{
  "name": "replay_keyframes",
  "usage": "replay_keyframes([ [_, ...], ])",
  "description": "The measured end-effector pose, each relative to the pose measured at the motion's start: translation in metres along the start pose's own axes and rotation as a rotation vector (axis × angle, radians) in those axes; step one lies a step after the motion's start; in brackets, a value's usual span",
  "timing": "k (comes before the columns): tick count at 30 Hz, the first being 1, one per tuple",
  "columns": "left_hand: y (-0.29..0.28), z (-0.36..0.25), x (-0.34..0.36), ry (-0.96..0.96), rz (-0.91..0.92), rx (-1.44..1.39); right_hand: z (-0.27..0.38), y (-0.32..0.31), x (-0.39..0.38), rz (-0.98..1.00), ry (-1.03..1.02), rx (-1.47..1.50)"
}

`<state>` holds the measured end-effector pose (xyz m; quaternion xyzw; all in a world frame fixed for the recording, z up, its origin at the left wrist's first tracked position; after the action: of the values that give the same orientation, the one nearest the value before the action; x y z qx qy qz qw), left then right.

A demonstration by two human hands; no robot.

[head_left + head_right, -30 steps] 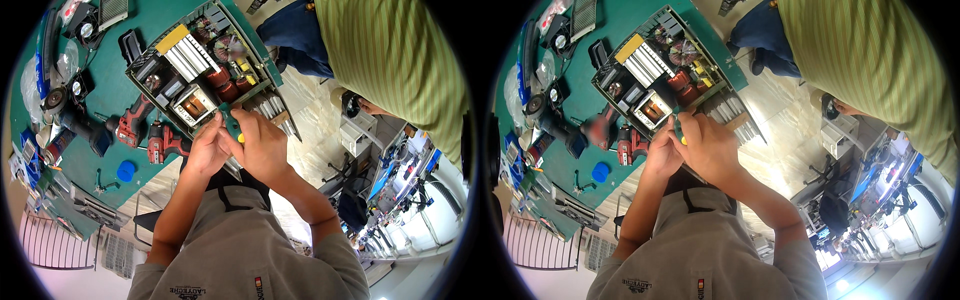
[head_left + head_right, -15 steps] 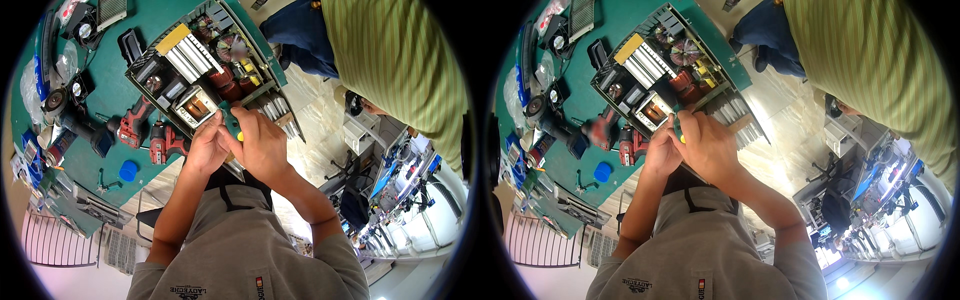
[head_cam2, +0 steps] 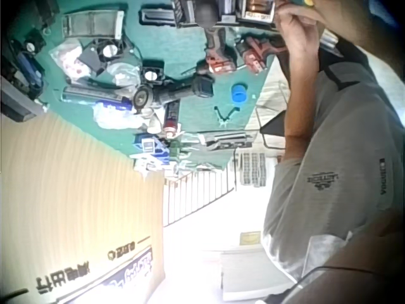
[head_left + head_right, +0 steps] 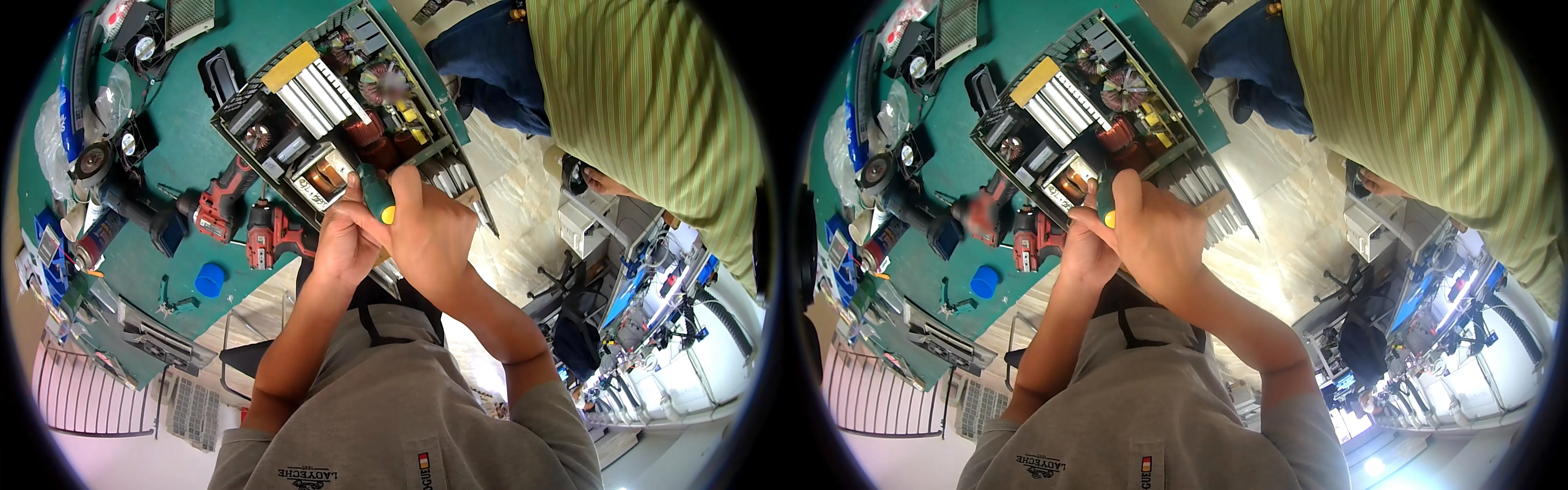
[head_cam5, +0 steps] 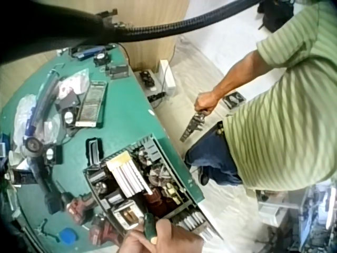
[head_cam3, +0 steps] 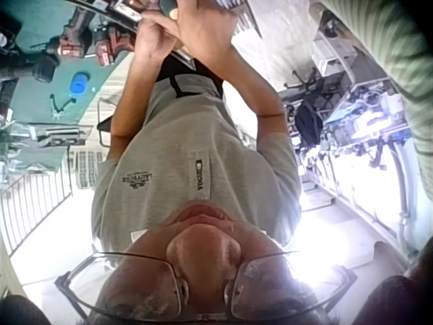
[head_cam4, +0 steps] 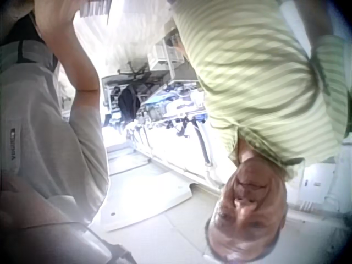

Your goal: The person removes the cover from an electronic device, uses a power drill to unscrew internal components, and then uses a screwdriver to remove a smaller metal piece.

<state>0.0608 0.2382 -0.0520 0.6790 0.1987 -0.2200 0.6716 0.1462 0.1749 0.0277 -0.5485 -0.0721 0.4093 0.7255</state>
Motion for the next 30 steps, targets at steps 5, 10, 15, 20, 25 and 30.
replay_keyframes([
  [5, -0.007, 0.002, 0.002, 0.033, -0.015, 0.015, -0.001, 0.006, 0.002, -0.122, -0.034, 0.114],
  [10, -0.008, -0.003, -0.003, -0.030, 0.023, 0.077, -0.004, 0.008, -0.003, -0.048, -0.069, 0.193],
  [15, -0.014, -0.002, -0.005, -0.065, 0.017, 0.114, -0.006, 0.008, -0.005, 0.005, -0.096, 0.218],
  [20, -0.006, -0.002, -0.005, -0.049, -0.038, 0.102, -0.009, 0.010, -0.007, 0.022, -0.103, 0.219],
  [25, -0.007, -0.003, -0.004, -0.041, -0.007, 0.083, -0.009, 0.011, -0.008, 0.009, -0.103, 0.225],
  [30, -0.007, -0.003, -0.004, -0.042, 0.006, 0.089, -0.006, 0.009, -0.007, -0.024, -0.086, 0.169],
])
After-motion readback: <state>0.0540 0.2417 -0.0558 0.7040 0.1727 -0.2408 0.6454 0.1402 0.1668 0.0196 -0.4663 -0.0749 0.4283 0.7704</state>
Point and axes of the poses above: each hand's wrist, its own x-axis towards the middle knuckle, its own y-axis out of the palm, z = x × y, the point moved 2 cm from there along x, towards the middle knuckle, and after that the axes turned 15 degrees about z, right-handed, at the moved point
